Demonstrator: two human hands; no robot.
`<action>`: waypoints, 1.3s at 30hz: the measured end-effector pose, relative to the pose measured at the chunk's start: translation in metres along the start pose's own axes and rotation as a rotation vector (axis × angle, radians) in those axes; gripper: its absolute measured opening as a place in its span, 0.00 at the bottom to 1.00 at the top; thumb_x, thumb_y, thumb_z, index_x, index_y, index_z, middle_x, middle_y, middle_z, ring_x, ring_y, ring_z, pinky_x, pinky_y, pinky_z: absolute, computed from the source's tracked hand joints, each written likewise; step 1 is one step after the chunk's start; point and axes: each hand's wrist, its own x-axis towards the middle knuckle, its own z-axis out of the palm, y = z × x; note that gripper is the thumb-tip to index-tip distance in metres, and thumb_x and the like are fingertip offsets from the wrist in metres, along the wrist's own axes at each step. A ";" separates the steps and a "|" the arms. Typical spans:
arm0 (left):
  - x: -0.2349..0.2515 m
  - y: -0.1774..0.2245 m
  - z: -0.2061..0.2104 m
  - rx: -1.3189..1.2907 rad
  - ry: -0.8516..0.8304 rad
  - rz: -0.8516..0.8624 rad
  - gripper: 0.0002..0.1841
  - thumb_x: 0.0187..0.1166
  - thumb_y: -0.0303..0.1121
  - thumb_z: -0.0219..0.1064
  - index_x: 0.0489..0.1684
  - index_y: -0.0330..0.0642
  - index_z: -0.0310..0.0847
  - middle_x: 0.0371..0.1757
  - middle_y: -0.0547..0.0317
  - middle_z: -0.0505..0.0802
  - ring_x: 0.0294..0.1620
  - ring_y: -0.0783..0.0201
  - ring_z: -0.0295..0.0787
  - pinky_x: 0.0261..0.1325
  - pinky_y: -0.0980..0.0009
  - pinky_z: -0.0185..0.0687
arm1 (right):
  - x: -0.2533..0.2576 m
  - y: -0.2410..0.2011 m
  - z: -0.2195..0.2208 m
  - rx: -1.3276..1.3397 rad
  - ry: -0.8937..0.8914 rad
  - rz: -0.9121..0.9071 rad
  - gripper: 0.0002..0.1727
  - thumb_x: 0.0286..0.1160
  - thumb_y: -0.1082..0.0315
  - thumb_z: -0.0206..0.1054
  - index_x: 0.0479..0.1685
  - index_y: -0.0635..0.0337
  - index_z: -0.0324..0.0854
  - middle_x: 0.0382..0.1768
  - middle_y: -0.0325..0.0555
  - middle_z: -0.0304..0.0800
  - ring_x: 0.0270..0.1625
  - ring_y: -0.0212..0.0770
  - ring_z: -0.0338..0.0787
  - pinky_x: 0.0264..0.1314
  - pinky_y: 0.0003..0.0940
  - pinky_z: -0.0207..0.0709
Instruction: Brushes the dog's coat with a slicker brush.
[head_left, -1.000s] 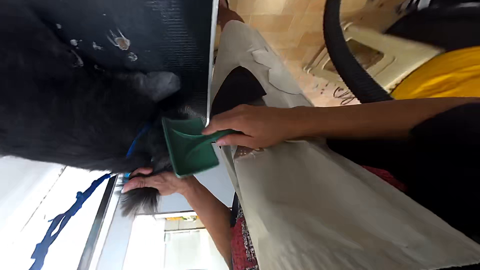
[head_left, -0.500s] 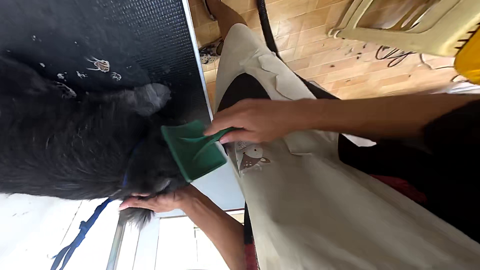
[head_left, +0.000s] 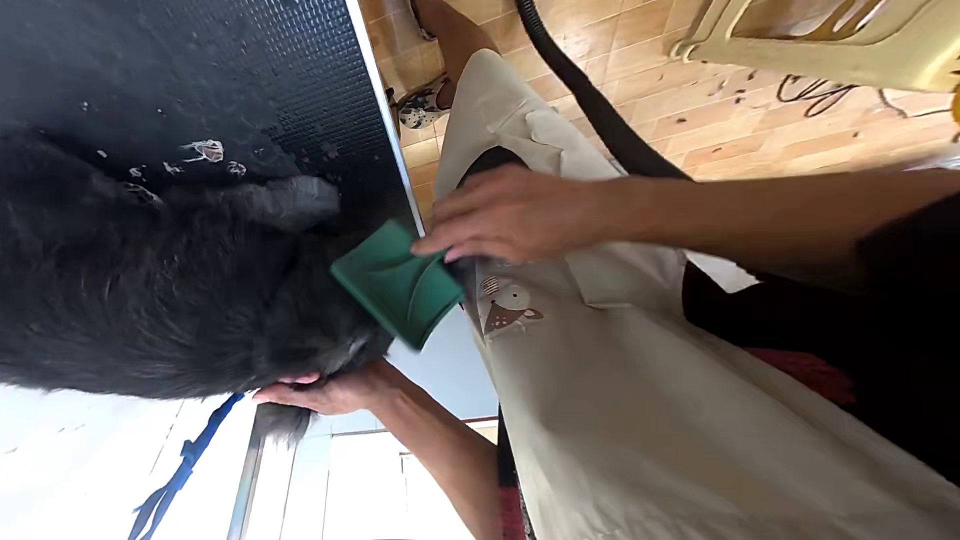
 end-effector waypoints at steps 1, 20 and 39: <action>-0.002 -0.002 0.002 0.018 0.025 0.004 0.22 0.96 0.47 0.35 0.32 0.51 0.69 0.24 0.74 0.78 0.31 0.79 0.81 0.45 0.79 0.81 | -0.008 0.011 -0.013 -0.068 -0.027 0.014 0.17 0.87 0.57 0.58 0.61 0.46 0.90 0.42 0.43 0.91 0.43 0.45 0.91 0.44 0.46 0.83; -0.013 0.004 0.012 0.020 0.112 -0.060 0.16 0.95 0.41 0.37 0.49 0.49 0.72 0.34 0.73 0.84 0.39 0.79 0.85 0.49 0.76 0.83 | 0.029 0.000 -0.041 0.080 -0.047 0.023 0.18 0.86 0.54 0.59 0.62 0.49 0.89 0.41 0.36 0.91 0.43 0.32 0.90 0.45 0.32 0.84; -0.017 0.012 -0.017 -0.317 -0.212 -0.188 0.17 0.90 0.36 0.51 0.61 0.33 0.81 0.54 0.60 0.94 0.62 0.73 0.89 0.65 0.74 0.83 | 0.096 0.012 -0.053 0.500 -0.338 0.071 0.15 0.79 0.58 0.66 0.55 0.55 0.90 0.35 0.29 0.90 0.37 0.16 0.85 0.38 0.13 0.77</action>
